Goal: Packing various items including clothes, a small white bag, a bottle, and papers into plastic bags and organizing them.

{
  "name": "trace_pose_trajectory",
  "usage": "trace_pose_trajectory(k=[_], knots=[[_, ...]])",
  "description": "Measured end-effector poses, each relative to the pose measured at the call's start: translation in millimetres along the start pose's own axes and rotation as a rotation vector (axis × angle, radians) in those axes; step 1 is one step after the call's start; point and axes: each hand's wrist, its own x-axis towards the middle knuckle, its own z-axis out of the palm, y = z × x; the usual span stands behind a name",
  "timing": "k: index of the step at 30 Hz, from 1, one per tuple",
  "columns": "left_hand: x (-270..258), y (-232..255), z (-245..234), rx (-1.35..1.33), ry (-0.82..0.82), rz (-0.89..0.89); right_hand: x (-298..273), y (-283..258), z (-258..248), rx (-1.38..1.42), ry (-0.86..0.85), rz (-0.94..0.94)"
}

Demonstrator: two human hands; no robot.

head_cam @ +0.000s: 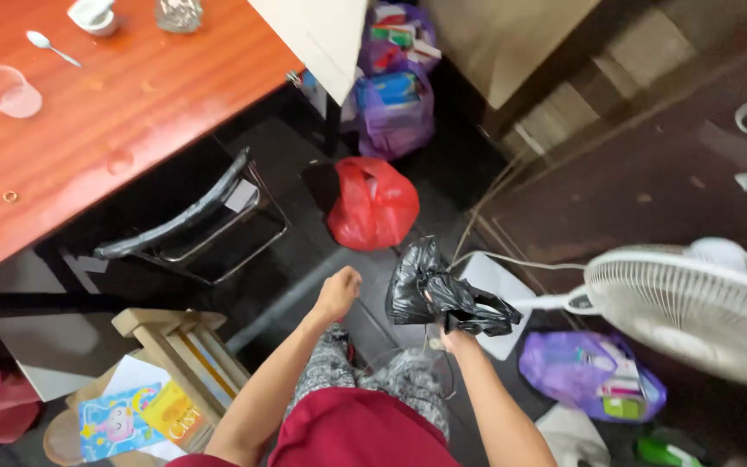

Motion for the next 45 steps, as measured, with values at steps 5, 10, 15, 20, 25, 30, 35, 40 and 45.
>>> trace_pose_trajectory(k=[5, 10, 15, 20, 25, 30, 35, 40, 45], knots=[[40, -6, -2, 0.043, 0.073, 0.207, 67, -20, -19, 0.006, 0.004, 0.048], [39, 65, -13, 0.463, 0.179, 0.253, 119, -70, -19, -0.215, -0.042, -0.052], [104, 61, 36, 0.842, 0.14, 0.282, 185, -101, -32, -0.409, -0.052, -0.292], [220, -37, 103, 0.927, 0.107, 0.306, 255, -48, -85, -0.323, 0.068, -0.055], [402, -158, 126, 0.92, 0.295, 0.147, 282, 74, -154, -0.735, -0.051, -0.13], [573, -247, 176, 0.822, 0.176, 0.421, 354, 181, -196, -1.123, -0.136, -0.261], [582, -359, 201, 0.775, 0.168, -0.061, 483, 229, -158, -1.327, -0.169, -0.34], [500, -383, 171, 1.032, -0.071, -0.187, 615, 203, -111, -0.745, 0.016, -0.4], [414, -301, 121, 0.91, 0.045, 0.301, 775, 284, -200, 0.048, -0.354, -0.343]])
